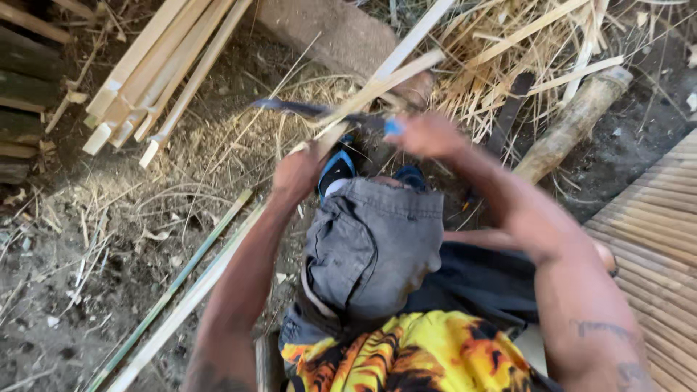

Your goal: The person sits on the ground and uses a machete to shave thin strips from bamboo poles. They repeatedly strike the bamboo against a wooden block to remove the outer layer and create flat strips.

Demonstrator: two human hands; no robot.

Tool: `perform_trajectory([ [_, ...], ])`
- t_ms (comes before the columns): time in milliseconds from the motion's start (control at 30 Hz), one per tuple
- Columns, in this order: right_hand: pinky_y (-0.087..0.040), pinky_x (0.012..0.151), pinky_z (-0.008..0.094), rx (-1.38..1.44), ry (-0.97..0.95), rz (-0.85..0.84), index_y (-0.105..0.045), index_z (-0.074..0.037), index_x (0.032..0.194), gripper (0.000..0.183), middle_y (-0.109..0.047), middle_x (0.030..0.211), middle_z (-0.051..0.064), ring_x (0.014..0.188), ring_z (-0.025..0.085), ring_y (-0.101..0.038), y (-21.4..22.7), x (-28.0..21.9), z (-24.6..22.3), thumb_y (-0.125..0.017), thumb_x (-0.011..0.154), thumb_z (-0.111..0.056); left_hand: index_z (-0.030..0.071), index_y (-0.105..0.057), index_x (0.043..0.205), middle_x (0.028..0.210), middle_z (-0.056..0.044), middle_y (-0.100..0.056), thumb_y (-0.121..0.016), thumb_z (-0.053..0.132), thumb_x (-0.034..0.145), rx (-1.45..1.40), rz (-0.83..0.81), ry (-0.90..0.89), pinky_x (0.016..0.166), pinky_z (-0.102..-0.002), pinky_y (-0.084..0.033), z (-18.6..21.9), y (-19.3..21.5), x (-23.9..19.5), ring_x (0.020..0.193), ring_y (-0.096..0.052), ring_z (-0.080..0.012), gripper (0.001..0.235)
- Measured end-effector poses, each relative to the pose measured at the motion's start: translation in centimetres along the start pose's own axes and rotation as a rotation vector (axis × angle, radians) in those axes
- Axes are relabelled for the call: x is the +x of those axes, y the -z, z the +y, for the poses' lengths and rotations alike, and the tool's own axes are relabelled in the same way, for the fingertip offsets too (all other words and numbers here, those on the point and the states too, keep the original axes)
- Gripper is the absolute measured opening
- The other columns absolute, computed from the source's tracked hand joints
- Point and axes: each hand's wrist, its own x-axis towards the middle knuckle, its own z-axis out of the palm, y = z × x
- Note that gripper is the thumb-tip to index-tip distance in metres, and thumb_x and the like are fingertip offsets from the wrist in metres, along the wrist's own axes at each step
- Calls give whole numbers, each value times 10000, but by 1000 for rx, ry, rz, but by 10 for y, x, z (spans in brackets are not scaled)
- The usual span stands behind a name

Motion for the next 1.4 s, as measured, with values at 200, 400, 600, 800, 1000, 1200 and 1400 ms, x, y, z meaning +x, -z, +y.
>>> perform_trajectory([
  [200,-535,479,438,-23,-160,199,-625,-15,992,515,-627,739,106,577,269,-627,30,4,42,-463,1171,-470,65,-503,1246,828,-204,-718,-465,423,1059,195,-26,39,468,-453,-576,-68,22,-88,588,-696,-310,406],
  [400,-537,714,522,-58,-86,-265,-558,-87,1203,532,-692,815,218,770,368,-690,11,-8,-7,-479,1000,-572,60,-480,1290,838,-217,-703,-478,391,1074,220,-121,61,386,-385,-554,-59,13,-68,509,-669,-264,395],
  [600,-524,698,466,548,-750,681,-720,-62,1035,432,-733,863,189,789,354,-718,34,-24,192,-555,1037,-461,175,-483,1309,974,-226,-745,-599,379,956,163,135,86,713,-548,-586,-161,-19,-165,826,-727,-428,423],
  [800,-477,691,513,303,-442,615,-659,8,953,478,-644,785,202,741,359,-628,-46,-56,198,-499,1200,-368,127,-449,1347,936,-235,-748,-601,577,979,10,-64,162,663,-539,-565,-115,-55,-106,766,-718,-424,601],
  [1000,-404,417,249,1154,-383,533,-501,-110,895,349,-501,630,-26,471,72,-490,-83,-47,98,-445,1146,-346,186,-450,1390,1085,-175,-707,-493,554,1050,-148,4,157,567,-477,-532,-60,-21,-54,729,-637,-325,502],
  [1200,-378,419,267,1149,-383,499,-500,-105,941,317,-479,666,-41,497,70,-444,-75,-45,54,-446,1148,-339,142,-369,1581,1534,-170,-486,-596,276,1025,21,456,-205,865,-396,-598,-47,-11,28,1225,-613,-299,615],
  [1400,-403,465,251,1190,-401,481,-528,-108,944,380,-489,662,-33,518,80,-475,-88,-78,63,-408,1153,-402,132,108,1591,1685,-217,26,-912,668,645,-41,175,223,1249,-557,-144,-61,21,76,1544,-46,-418,1492],
])
